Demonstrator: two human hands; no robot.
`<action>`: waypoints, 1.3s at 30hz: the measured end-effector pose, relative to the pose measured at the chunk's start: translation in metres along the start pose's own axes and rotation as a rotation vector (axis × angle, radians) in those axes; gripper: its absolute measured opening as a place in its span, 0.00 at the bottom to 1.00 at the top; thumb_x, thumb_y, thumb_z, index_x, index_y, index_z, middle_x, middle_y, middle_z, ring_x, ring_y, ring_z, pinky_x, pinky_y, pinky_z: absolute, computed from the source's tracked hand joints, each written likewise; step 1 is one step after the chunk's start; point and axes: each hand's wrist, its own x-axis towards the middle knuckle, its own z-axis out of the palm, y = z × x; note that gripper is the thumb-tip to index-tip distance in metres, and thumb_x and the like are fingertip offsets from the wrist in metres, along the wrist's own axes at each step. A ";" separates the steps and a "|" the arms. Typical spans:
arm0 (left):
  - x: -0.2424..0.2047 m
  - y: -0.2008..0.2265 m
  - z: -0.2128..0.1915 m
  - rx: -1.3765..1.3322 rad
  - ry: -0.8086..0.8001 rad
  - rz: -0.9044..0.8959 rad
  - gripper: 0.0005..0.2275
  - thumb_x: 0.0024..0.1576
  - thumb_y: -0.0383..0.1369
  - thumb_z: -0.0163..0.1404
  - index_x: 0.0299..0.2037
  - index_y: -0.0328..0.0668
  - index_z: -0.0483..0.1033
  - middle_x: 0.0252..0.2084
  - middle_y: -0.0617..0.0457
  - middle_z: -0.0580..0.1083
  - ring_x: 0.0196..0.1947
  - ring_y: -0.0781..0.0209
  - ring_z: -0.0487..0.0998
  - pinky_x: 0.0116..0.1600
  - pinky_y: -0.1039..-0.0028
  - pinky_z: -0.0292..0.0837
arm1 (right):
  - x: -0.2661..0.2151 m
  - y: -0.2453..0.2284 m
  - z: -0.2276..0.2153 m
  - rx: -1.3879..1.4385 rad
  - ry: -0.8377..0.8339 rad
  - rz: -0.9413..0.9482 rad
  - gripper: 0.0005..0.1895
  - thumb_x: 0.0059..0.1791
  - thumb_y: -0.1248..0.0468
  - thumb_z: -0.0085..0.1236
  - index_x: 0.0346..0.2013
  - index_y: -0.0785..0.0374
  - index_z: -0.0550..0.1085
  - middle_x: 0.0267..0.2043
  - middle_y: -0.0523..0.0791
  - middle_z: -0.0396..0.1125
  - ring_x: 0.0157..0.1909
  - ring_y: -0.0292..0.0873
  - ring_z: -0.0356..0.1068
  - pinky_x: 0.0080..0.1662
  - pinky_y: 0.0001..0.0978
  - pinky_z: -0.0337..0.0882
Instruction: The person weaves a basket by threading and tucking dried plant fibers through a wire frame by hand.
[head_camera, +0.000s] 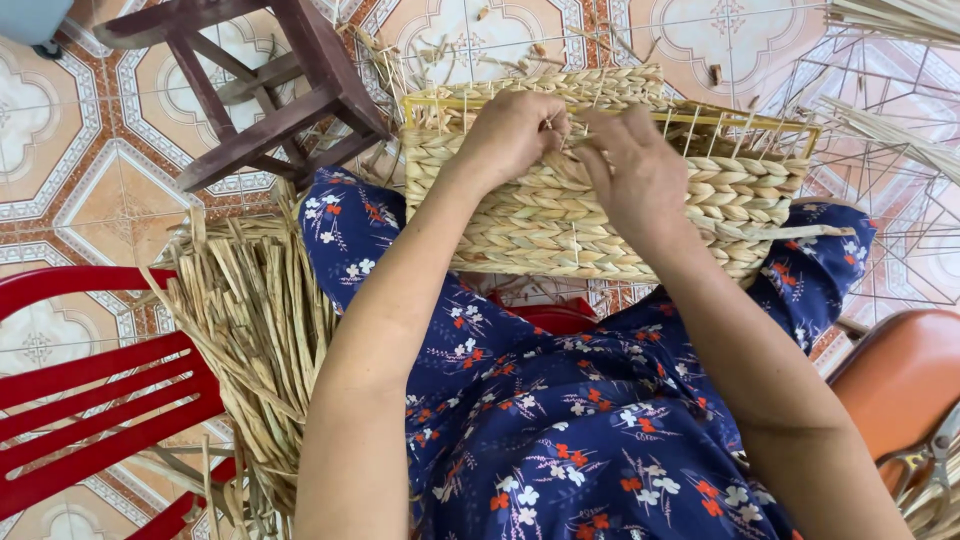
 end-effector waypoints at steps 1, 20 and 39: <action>0.000 0.001 -0.003 -0.028 -0.003 0.049 0.01 0.57 0.30 0.56 0.35 0.44 0.80 0.29 0.57 0.81 0.23 0.72 0.80 0.28 0.79 0.75 | 0.003 0.001 -0.010 -0.123 -0.032 0.046 0.12 0.54 0.61 0.66 0.50 0.61 0.79 0.42 0.46 0.69 0.35 0.41 0.72 0.33 0.31 0.71; -0.095 0.019 -0.010 -0.351 0.464 0.044 0.15 0.63 0.34 0.52 0.60 0.49 0.71 0.52 0.53 0.79 0.31 0.72 0.83 0.30 0.84 0.81 | -0.036 0.021 -0.060 -0.034 -0.294 0.316 0.13 0.58 0.55 0.57 0.51 0.59 0.80 0.42 0.48 0.70 0.39 0.49 0.72 0.43 0.43 0.70; -0.337 -0.166 -0.046 0.538 0.826 -0.952 0.06 0.54 0.27 0.59 0.41 0.40 0.80 0.45 0.40 0.76 0.38 0.45 0.80 0.41 0.61 0.79 | -0.123 0.054 -0.101 0.029 -0.569 0.657 0.15 0.56 0.63 0.58 0.57 0.61 0.80 0.37 0.49 0.75 0.38 0.37 0.73 0.42 0.29 0.71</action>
